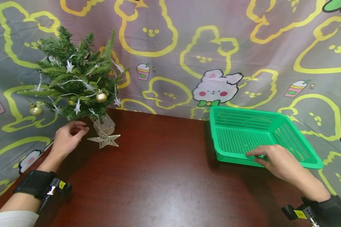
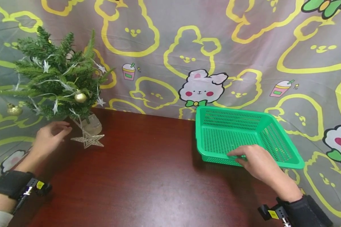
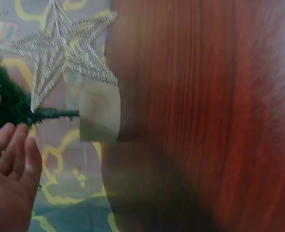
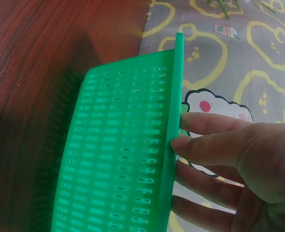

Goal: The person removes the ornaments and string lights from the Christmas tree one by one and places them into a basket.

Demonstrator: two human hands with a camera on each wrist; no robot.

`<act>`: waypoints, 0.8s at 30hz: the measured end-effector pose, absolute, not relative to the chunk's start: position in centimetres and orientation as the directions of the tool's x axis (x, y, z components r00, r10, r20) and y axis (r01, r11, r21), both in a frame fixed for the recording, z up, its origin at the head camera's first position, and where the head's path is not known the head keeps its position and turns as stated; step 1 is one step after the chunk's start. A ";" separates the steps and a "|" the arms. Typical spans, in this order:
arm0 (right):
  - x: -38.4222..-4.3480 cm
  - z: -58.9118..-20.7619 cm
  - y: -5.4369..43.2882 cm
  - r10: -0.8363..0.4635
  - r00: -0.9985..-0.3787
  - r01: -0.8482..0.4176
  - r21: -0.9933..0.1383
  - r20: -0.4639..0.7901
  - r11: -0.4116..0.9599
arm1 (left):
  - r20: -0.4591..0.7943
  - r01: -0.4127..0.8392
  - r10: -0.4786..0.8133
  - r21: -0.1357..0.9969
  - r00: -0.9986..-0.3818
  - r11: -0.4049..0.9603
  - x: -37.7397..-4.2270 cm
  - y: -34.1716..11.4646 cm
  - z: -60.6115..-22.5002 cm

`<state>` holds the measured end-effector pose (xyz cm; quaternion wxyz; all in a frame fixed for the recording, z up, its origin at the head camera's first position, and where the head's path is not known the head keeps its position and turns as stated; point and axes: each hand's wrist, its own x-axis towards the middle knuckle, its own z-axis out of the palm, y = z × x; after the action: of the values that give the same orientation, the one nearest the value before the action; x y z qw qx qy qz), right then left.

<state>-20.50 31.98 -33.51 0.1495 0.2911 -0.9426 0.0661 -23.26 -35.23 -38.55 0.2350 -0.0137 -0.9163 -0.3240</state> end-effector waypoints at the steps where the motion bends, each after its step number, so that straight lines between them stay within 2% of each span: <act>1: -20.5 -33.5 32.0 -0.526 -0.788 -0.566 -0.040 0.319 0.824 | 0.410 0.158 -0.123 0.587 -0.904 0.794 -23.7 -35.5 -38.7; 9: -20.4 -33.6 31.9 -0.521 -0.792 -0.563 -0.049 0.317 0.825 | 0.162 0.071 -0.055 0.678 -0.985 0.732 -26.6 -36.7 -39.4; 15: -20.5 -33.5 32.0 -0.520 -0.797 -0.561 -0.057 0.309 0.826 | 0.007 0.025 0.029 0.731 -1.000 0.682 -27.7 -37.1 -39.4; 20: -20.5 -33.4 32.0 -0.517 -0.808 -0.556 -0.074 0.283 0.828 | -0.046 0.007 0.063 0.750 -0.997 0.661 -28.4 -37.0 -39.4; 24: -20.5 -33.2 32.1 -0.509 -0.822 -0.545 -0.089 0.257 0.834 | -0.036 0.043 0.105 0.745 -0.994 0.666 -28.8 -36.7 -39.4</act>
<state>-20.54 32.08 -33.20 0.1120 0.2769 -0.9510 0.0795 -28.77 -36.71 -39.42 -0.0380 -0.0405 -0.9119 -0.4066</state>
